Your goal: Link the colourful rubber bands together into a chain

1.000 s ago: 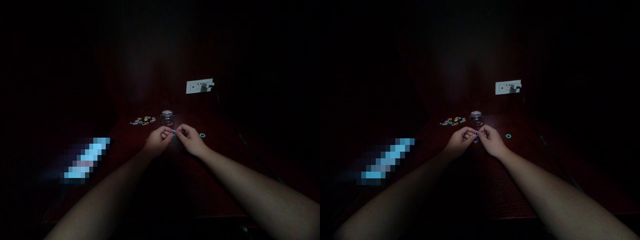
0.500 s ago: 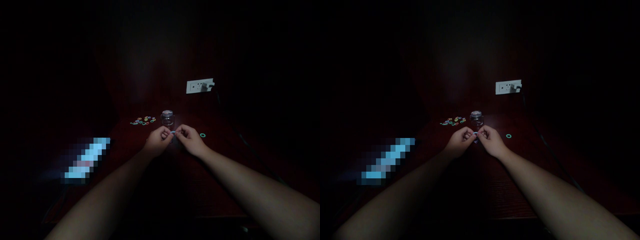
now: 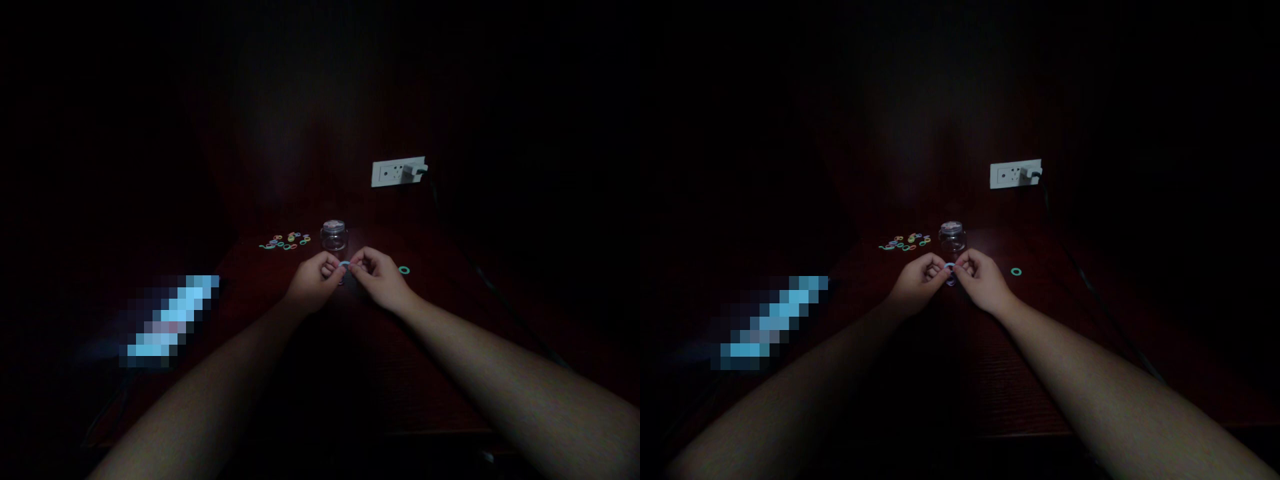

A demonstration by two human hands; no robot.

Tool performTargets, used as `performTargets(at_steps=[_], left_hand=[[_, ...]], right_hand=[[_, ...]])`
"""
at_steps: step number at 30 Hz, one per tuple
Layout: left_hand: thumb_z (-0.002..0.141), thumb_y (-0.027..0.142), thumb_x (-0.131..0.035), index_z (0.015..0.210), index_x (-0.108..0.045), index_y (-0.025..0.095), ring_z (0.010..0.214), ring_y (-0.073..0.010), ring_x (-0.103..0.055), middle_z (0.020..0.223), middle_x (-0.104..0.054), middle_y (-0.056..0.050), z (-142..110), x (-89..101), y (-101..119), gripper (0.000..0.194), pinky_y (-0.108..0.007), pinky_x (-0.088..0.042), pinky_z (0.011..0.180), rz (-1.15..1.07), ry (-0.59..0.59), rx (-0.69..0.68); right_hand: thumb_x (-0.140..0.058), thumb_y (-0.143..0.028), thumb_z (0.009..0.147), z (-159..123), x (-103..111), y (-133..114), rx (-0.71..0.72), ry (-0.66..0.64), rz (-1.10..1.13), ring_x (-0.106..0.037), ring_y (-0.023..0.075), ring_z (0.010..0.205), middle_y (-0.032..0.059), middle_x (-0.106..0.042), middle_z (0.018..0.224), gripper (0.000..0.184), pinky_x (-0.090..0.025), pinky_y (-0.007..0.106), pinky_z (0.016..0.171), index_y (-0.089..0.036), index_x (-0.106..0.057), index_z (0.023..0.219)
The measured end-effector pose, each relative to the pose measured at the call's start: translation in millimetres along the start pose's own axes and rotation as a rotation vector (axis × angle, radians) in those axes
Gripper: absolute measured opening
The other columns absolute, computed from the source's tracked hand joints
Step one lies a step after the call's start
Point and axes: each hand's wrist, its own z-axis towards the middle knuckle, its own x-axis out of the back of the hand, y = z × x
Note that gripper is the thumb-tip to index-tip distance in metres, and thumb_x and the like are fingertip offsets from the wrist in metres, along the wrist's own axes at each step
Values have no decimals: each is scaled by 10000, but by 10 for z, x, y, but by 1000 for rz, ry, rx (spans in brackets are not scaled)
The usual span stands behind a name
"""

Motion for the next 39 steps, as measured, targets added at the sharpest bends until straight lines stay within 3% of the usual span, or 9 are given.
performTargets(at_steps=[24,39], left_hand=[[750,325,-553,752,-530,140,547,-81,-505,627,-567,-6,13,1,-29,186,-181,-392,502,-25,55,-8],[756,315,-541,754,-524,142,541,-75,-493,626,-557,0,12,-8,-55,174,-177,-381,493,-44,24,6]], right_hand=[[-489,-199,718,-19,-6,-50,2,-46,16,-438,90,518,-3,-534,589,74,-337,218,500,-145,-532,693],[-561,-275,705,-19,-13,-5,-12,-44,30,-361,77,489,-38,-442,549,133,-281,209,458,-155,-507,724]])
